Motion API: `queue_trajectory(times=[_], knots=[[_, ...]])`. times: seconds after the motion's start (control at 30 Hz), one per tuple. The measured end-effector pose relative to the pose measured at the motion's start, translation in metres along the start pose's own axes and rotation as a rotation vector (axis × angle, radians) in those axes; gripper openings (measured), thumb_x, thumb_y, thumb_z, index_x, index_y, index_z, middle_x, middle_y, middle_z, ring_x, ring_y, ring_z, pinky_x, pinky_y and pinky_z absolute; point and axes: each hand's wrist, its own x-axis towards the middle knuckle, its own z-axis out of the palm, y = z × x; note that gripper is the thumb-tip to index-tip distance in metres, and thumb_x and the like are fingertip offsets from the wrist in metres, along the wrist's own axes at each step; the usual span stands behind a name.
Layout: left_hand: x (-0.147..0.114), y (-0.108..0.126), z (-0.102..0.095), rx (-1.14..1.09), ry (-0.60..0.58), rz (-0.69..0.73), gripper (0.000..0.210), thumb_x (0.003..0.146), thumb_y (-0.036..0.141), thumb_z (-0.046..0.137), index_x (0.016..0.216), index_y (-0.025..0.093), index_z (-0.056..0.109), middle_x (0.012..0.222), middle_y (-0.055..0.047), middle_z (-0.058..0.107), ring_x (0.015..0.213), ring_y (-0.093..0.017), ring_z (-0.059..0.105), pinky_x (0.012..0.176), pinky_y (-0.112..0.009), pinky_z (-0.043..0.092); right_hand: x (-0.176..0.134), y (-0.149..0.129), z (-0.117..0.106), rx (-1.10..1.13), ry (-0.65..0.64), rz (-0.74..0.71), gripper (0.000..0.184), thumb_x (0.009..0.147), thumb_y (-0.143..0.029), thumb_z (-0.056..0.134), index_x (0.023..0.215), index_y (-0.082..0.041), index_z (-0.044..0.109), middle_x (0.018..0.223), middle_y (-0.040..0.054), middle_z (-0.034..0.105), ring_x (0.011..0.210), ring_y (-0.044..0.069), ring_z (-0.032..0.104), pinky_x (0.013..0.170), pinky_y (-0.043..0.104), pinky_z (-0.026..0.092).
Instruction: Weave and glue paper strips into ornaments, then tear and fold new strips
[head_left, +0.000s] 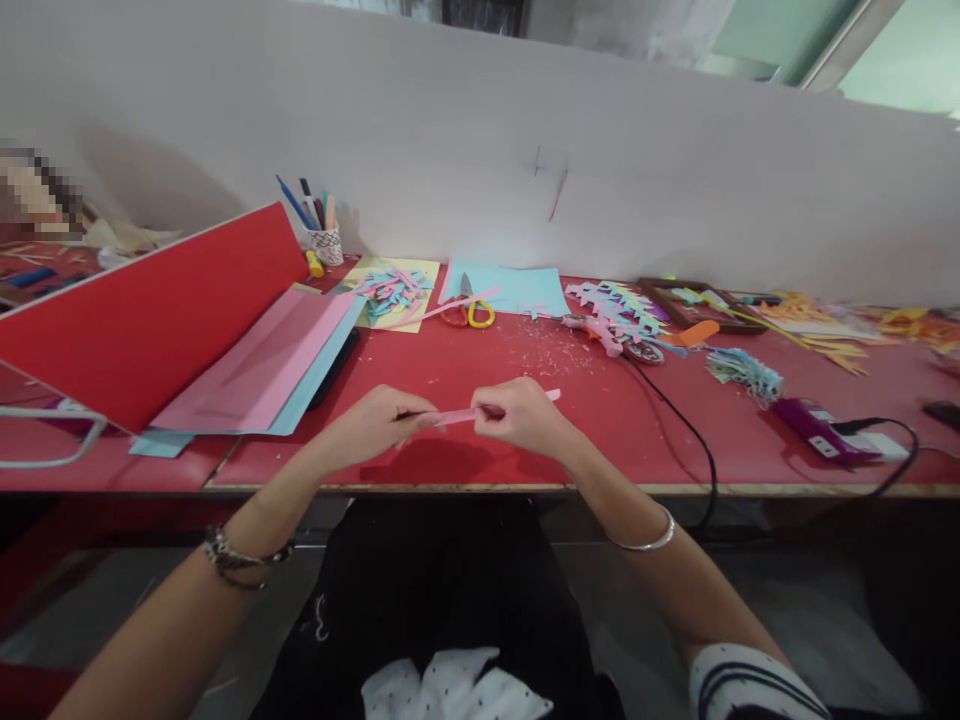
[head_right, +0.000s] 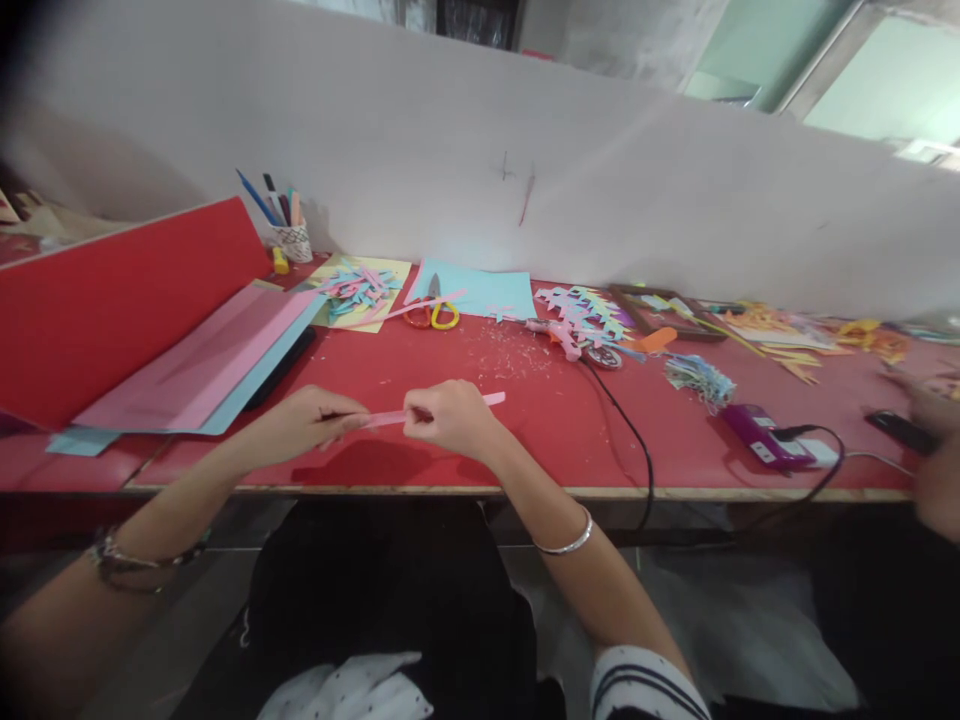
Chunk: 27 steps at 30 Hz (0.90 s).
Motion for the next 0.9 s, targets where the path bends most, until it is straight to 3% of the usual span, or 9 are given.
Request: queue_trajectory(times=[0.17, 0.43, 0.5, 0.57, 0.63, 0.7, 0.8, 0.9], knots=[[-0.004, -0.009, -0.008, 0.001, -0.032, -0.078, 0.041, 0.075, 0.047, 0.041, 0.069, 0.014, 0.064, 0.045, 0.004, 0.046, 0.044, -0.008, 0.041, 0.046, -0.018, 0.031, -0.008, 0.015, -0.006, 0.043, -0.003, 0.039, 0.012, 0.06, -0.02, 0.039, 0.05, -0.018, 0.046, 0.046, -0.0047, 0.038, 0.045, 0.006, 0.029, 0.048, 0.02, 0.023], [-0.014, -0.02, -0.028, 0.09, 0.03, -0.11, 0.035, 0.072, 0.044, 0.045, 0.06, 0.016, 0.063, 0.043, 0.004, 0.048, 0.041, -0.007, 0.038, 0.043, -0.017, 0.03, -0.031, 0.05, -0.018, 0.034, 0.041, 0.152, 0.013, 0.062, -0.021, 0.04, 0.05, -0.018, 0.043, 0.045, -0.0045, 0.038, 0.044, 0.006, 0.031, 0.047, 0.019, 0.023], [-0.017, -0.026, -0.032, 0.107, 0.046, -0.125, 0.035, 0.072, 0.044, 0.044, 0.057, 0.017, 0.061, 0.042, 0.004, 0.047, 0.041, -0.007, 0.037, 0.042, -0.018, 0.03, -0.037, 0.059, -0.021, -0.006, 0.095, 0.188, 0.013, 0.062, -0.021, 0.04, 0.05, -0.018, 0.044, 0.045, -0.004, 0.04, 0.044, 0.007, 0.033, 0.046, 0.02, 0.024], [-0.019, -0.03, -0.034, 0.115, 0.065, -0.137, 0.036, 0.071, 0.046, 0.044, 0.056, 0.017, 0.059, 0.042, 0.004, 0.046, 0.04, -0.007, 0.035, 0.041, -0.018, 0.029, -0.04, 0.061, -0.022, -0.087, 0.236, 0.214, 0.013, 0.065, -0.02, 0.04, 0.053, -0.019, 0.045, 0.048, -0.0024, 0.044, 0.046, 0.009, 0.038, 0.049, 0.021, 0.027], [-0.018, -0.029, -0.033, 0.123, 0.074, -0.137, 0.037, 0.071, 0.047, 0.044, 0.057, 0.017, 0.058, 0.044, 0.004, 0.046, 0.042, -0.007, 0.035, 0.042, -0.018, 0.029, -0.038, 0.053, -0.019, -0.139, 0.411, 0.186, 0.015, 0.07, -0.019, 0.039, 0.061, -0.019, 0.051, 0.058, 0.0013, 0.054, 0.057, 0.013, 0.047, 0.058, 0.024, 0.034], [-0.014, -0.024, -0.028, 0.134, 0.076, -0.106, 0.037, 0.071, 0.048, 0.044, 0.057, 0.017, 0.056, 0.046, 0.004, 0.046, 0.045, -0.007, 0.035, 0.044, -0.018, 0.03, -0.03, 0.035, -0.013, -0.135, 0.494, 0.091, 0.019, 0.076, -0.02, 0.037, 0.078, -0.018, 0.056, 0.077, 0.0059, 0.062, 0.076, 0.017, 0.053, 0.071, 0.027, 0.037], [-0.006, -0.01, -0.017, 0.126, 0.06, -0.027, 0.038, 0.075, 0.046, 0.041, 0.054, 0.016, 0.052, 0.045, 0.005, 0.041, 0.044, -0.007, 0.034, 0.045, -0.017, 0.029, -0.015, 0.002, 0.001, -0.147, 0.331, -0.073, 0.026, 0.079, -0.025, 0.041, 0.098, -0.015, 0.056, 0.098, 0.01, 0.062, 0.093, 0.02, 0.052, 0.082, 0.031, 0.034], [0.0, 0.0, -0.009, 0.112, 0.044, 0.009, 0.037, 0.076, 0.044, 0.041, 0.053, 0.016, 0.048, 0.043, 0.006, 0.037, 0.043, -0.006, 0.033, 0.043, -0.017, 0.026, -0.001, -0.022, 0.014, -0.142, 0.206, -0.112, 0.021, 0.079, -0.022, 0.041, 0.088, -0.016, 0.058, 0.085, 0.007, 0.064, 0.078, 0.017, 0.053, 0.079, 0.03, 0.033]])
